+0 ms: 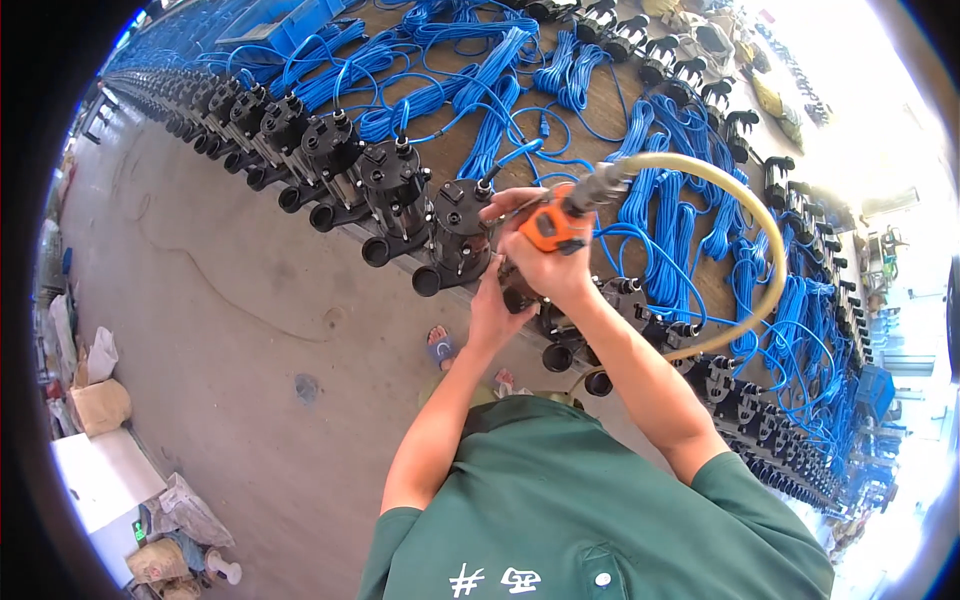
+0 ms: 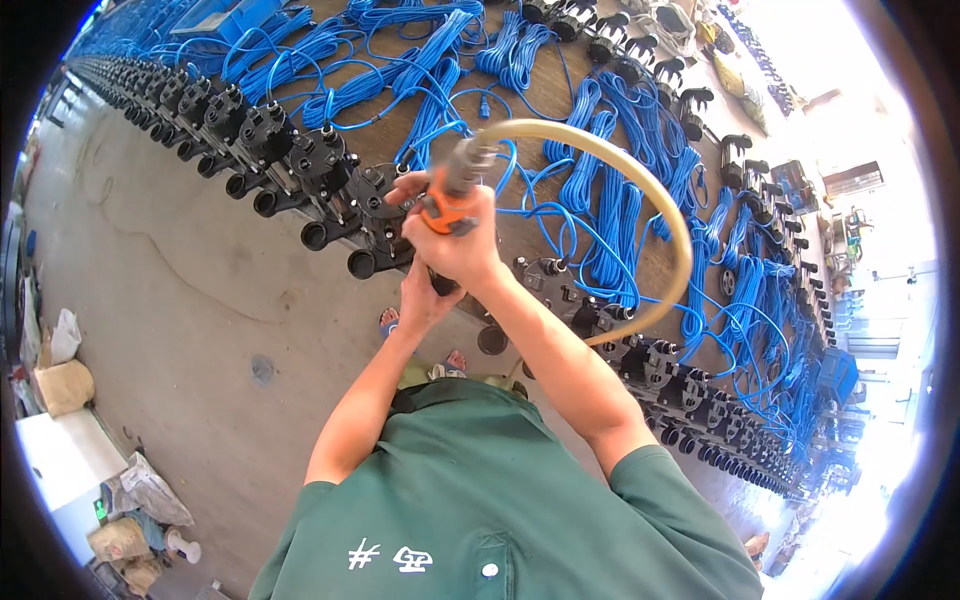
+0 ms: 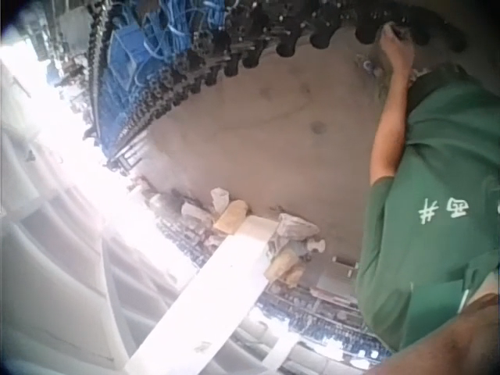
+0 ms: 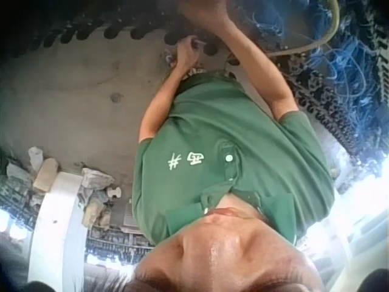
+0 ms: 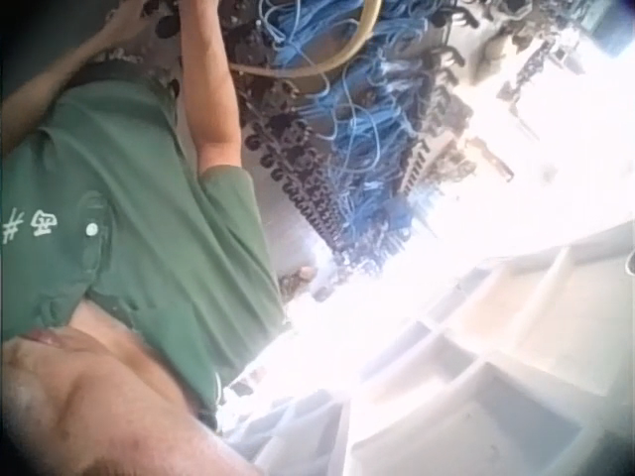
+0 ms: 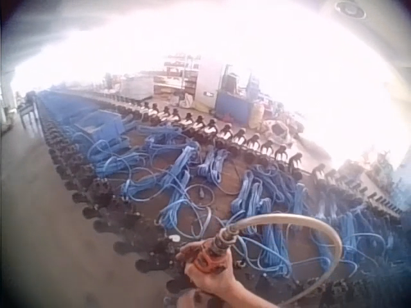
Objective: The person uses a pneumatic screwdriver to fasten bolts on the top covers of multiple submersible pumps arranged in a row on a long workbench, handling each pump sequentially.
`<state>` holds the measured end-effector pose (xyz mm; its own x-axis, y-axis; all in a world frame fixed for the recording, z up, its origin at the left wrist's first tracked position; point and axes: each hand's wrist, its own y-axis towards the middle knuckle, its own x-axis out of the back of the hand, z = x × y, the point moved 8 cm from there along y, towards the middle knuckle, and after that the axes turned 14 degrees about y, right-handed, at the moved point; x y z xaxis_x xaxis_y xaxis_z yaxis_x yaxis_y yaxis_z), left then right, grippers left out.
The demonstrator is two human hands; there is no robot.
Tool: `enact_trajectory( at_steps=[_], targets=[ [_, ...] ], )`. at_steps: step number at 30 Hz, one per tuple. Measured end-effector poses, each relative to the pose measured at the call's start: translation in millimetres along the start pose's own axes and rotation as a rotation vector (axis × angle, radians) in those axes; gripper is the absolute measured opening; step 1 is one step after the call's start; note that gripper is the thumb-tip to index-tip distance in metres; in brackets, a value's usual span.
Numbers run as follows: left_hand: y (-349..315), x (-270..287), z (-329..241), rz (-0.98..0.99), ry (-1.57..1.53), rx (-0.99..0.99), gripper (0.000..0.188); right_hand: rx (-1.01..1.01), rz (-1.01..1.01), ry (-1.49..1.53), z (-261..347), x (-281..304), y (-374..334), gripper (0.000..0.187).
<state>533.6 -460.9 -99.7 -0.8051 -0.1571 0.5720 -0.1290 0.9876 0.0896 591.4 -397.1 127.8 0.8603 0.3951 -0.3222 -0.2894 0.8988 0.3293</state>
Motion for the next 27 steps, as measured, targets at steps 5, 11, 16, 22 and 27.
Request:
enact_trajectory(
  at_steps=[5, 11, 16, 22, 27],
  targets=[
    [-15, 25, -28, -0.223, 0.125, -0.041, 0.092, -0.072, -0.056, 0.078, 31, 27, -34, 0.033],
    [-67, -14, -25, 0.057, 0.027, 0.038, 0.044, -0.019, -0.061, 0.019, 16, 52, -50, 0.023],
    [-76, -59, -17, 0.159, 0.029, 0.023, 0.029, -0.05, 0.002, 0.06, 23, 45, -51, 0.027],
    [-64, -57, -52, 0.041, 0.132, -0.217, 0.022, 0.152, 0.025, 0.013, 56, 46, -62, 0.044],
    [-72, -58, -55, -0.072, 0.178, -0.225, 0.015, 0.055, -0.103, 0.04, 79, 86, -92, 0.036]
  ],
)
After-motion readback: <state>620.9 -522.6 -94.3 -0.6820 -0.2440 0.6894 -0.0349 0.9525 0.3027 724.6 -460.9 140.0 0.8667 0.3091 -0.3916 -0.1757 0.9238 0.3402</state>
